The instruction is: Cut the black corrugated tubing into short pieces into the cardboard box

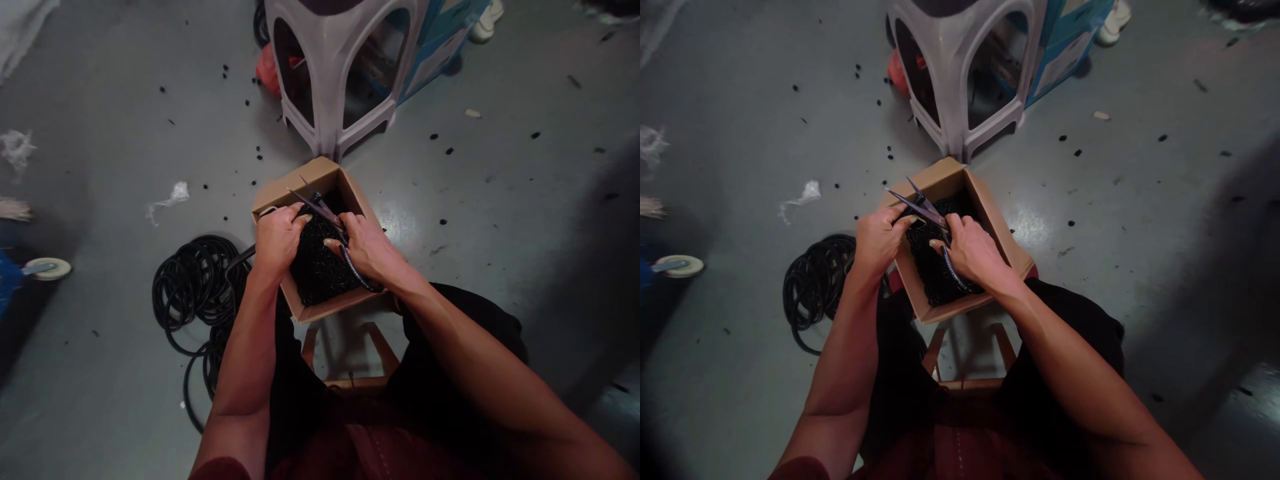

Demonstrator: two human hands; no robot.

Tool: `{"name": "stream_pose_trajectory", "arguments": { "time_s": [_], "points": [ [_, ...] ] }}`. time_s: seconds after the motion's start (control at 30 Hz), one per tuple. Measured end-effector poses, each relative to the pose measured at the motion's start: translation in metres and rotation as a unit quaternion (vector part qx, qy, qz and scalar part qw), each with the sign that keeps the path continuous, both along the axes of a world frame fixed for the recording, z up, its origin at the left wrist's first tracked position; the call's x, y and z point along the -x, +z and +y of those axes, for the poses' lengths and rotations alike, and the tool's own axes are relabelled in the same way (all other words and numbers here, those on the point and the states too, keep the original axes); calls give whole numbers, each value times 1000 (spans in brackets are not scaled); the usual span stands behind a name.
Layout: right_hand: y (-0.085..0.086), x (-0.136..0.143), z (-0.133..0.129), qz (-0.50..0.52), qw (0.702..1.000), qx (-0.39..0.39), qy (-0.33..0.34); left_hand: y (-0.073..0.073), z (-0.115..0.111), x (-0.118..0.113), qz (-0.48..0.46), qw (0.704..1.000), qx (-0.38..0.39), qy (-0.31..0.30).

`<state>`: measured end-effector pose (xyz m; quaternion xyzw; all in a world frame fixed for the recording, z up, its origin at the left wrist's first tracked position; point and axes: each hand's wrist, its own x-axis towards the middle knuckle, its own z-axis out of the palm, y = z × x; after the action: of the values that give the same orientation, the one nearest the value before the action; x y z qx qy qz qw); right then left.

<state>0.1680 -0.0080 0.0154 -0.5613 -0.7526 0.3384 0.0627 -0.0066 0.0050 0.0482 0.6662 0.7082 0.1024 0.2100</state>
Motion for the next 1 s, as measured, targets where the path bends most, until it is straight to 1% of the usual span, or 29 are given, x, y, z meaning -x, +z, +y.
{"name": "stream_pose_trajectory", "arguments": {
  "time_s": [0.1, 0.3, 0.47, 0.83, 1.0],
  "points": [
    [-1, 3, -1, -3, 1000, 13, -2, -2, -1, -3, 18, 1000, -13, -1],
    [3, 3, 0, 0, 999, 35, 1, -6, 0, 0, -45, 999, -22, 8],
    [4, 3, 1, -9, 999, 40, 3, -8, 1, 1, -58, 998, -24, 6],
    [8, 6, 0, -35, 998, 52, 7, -6, 1, 6, -24, 1000, 5, -10],
    [9, 8, -1, -48, 997, 52, 6, -5, 0, 6, -9, 1000, 5, -19]
  ]
}}
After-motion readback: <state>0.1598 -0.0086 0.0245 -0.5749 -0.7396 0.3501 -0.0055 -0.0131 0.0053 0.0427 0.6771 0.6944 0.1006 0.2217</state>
